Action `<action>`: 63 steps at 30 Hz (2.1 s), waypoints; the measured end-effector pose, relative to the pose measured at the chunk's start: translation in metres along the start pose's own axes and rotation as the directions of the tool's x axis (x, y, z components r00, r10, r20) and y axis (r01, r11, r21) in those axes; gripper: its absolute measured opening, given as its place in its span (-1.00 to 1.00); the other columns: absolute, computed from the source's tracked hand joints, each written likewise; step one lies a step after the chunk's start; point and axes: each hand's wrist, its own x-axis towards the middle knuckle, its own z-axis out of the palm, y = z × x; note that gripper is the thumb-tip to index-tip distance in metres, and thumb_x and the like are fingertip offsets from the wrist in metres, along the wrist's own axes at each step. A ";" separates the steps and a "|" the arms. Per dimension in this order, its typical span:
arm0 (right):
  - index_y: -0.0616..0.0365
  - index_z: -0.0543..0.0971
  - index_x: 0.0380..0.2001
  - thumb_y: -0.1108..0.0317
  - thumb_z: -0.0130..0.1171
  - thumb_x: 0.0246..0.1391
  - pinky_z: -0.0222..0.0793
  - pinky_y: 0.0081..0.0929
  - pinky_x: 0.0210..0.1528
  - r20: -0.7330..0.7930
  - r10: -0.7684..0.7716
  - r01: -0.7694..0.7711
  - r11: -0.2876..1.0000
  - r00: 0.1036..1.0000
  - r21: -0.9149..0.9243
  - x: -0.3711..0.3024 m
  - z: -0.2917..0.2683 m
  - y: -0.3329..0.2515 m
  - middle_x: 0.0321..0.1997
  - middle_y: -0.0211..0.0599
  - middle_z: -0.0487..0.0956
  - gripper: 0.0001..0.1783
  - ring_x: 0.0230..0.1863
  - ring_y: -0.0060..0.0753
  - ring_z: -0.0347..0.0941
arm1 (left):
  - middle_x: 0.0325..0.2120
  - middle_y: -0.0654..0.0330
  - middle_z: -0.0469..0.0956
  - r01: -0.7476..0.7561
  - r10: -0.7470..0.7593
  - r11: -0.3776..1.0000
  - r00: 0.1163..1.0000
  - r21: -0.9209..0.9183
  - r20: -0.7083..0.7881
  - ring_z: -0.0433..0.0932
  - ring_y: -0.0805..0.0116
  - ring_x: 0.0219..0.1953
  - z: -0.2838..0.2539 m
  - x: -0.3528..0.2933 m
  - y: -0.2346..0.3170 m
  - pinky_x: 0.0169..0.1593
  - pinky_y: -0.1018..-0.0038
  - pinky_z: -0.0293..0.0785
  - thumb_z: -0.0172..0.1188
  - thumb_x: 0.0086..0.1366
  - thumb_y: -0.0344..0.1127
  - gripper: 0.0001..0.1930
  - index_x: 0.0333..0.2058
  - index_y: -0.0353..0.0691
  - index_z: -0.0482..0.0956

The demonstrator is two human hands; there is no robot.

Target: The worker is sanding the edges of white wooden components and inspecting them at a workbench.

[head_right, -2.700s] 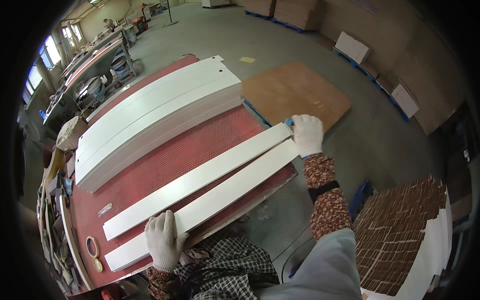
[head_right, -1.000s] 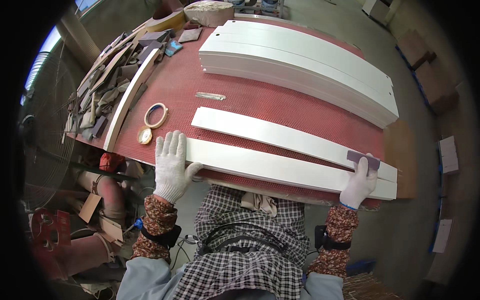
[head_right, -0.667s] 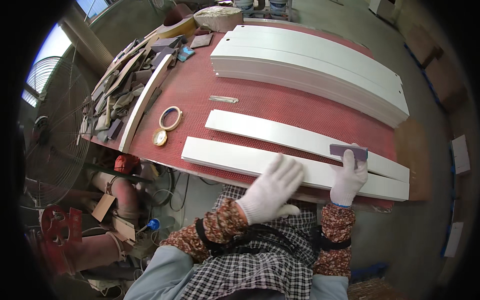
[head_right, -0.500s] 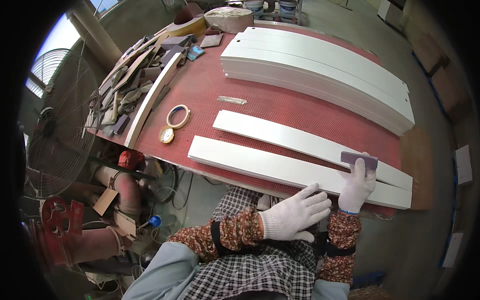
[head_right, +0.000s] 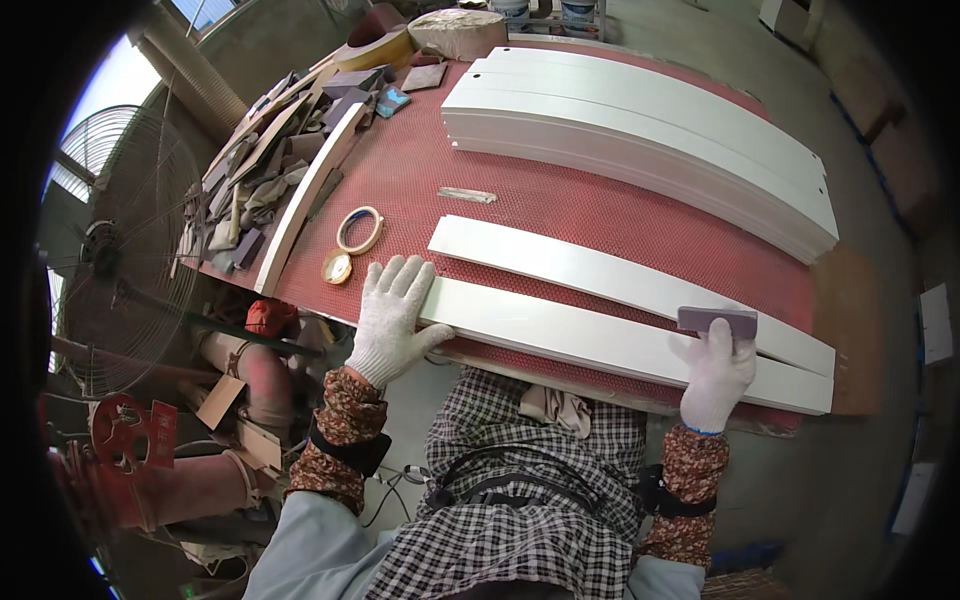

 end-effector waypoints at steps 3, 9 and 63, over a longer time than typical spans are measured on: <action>0.33 0.57 0.04 0.44 0.21 0.35 0.56 -0.57 -0.06 0.207 -0.076 0.147 0.925 0.975 -0.350 -0.035 0.018 0.004 -0.11 -0.37 0.63 -0.74 -0.10 -0.53 0.59 | 0.33 -0.18 0.33 0.029 -0.031 0.998 0.999 -0.055 -0.040 0.18 -0.26 0.44 0.005 -0.006 -0.004 0.51 -0.11 0.01 0.48 0.11 0.05 -0.06 0.34 -0.38 0.33; 0.27 0.60 -0.06 0.48 0.39 0.20 0.54 -0.47 -0.08 0.500 -0.046 0.245 0.908 0.865 -0.340 -0.086 0.076 0.008 -0.16 -0.28 0.66 -0.73 -0.16 -0.45 0.62 | 0.28 -0.16 0.38 -0.028 0.013 0.978 0.997 -0.206 -0.075 0.23 -0.26 0.40 0.010 -0.010 -0.014 0.46 -0.04 0.19 0.56 -0.05 -0.04 -0.02 0.31 -0.40 0.37; 0.06 0.61 -0.03 0.47 0.49 -0.16 0.60 -0.30 -0.23 0.671 -0.506 0.821 0.490 0.542 -0.294 -0.072 0.097 0.056 -0.26 -0.35 0.63 -0.48 -0.28 -0.21 0.60 | 0.25 -0.13 0.40 -0.090 0.083 0.995 0.984 -0.033 -0.157 0.27 -0.28 0.36 0.046 0.013 0.031 0.42 -0.08 0.19 0.59 -0.09 -0.11 -0.01 0.29 -0.41 0.35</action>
